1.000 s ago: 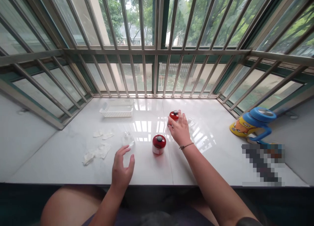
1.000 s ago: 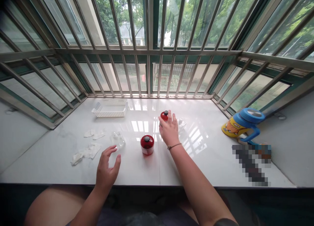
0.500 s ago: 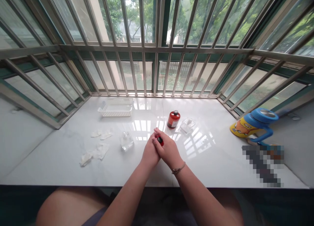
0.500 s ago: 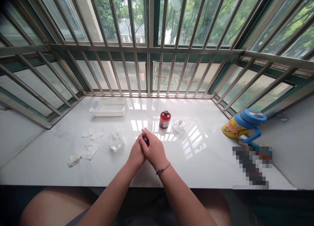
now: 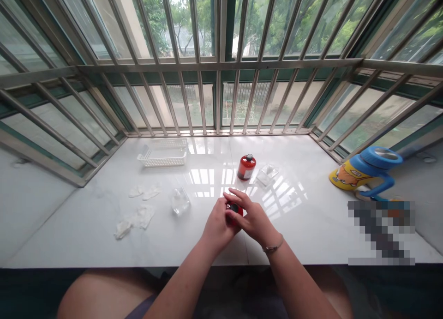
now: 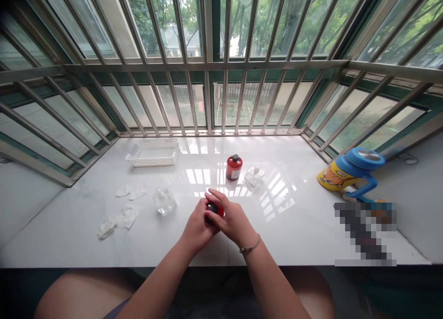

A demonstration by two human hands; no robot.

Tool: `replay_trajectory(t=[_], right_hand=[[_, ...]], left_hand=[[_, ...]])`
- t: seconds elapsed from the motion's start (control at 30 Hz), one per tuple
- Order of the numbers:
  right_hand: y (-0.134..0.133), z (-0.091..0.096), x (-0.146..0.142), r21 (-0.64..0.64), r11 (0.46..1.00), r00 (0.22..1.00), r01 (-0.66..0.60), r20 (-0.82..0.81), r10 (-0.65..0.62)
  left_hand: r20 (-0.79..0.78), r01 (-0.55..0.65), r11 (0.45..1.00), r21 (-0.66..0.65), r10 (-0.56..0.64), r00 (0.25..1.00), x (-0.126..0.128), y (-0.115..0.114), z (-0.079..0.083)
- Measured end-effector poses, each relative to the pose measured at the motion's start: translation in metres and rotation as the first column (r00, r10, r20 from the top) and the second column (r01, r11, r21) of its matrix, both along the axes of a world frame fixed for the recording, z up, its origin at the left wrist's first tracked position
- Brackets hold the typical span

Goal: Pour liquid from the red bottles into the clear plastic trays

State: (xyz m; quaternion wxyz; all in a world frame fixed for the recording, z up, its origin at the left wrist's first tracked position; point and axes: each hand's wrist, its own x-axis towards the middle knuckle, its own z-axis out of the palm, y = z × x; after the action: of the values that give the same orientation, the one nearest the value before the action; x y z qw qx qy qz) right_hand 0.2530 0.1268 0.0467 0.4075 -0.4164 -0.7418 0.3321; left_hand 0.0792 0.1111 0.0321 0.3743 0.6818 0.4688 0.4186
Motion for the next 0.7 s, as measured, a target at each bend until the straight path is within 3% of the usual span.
replay_trajectory(t=[0.33,0.7], right_hand=[[-0.023,0.004,-0.018,0.04,0.998,0.999,-0.045,0.021,0.045],[-0.038,-0.017,-0.037,-0.073,0.997,0.964,-0.022,-0.266,0.002]], left_hand=[[0.014,-0.056,0.996,-0.068,0.057,0.998,-0.016,-0.025,-0.005],[0.029,-0.075,0.966,-0.249,0.085,0.996,-0.019,-0.035,0.003]])
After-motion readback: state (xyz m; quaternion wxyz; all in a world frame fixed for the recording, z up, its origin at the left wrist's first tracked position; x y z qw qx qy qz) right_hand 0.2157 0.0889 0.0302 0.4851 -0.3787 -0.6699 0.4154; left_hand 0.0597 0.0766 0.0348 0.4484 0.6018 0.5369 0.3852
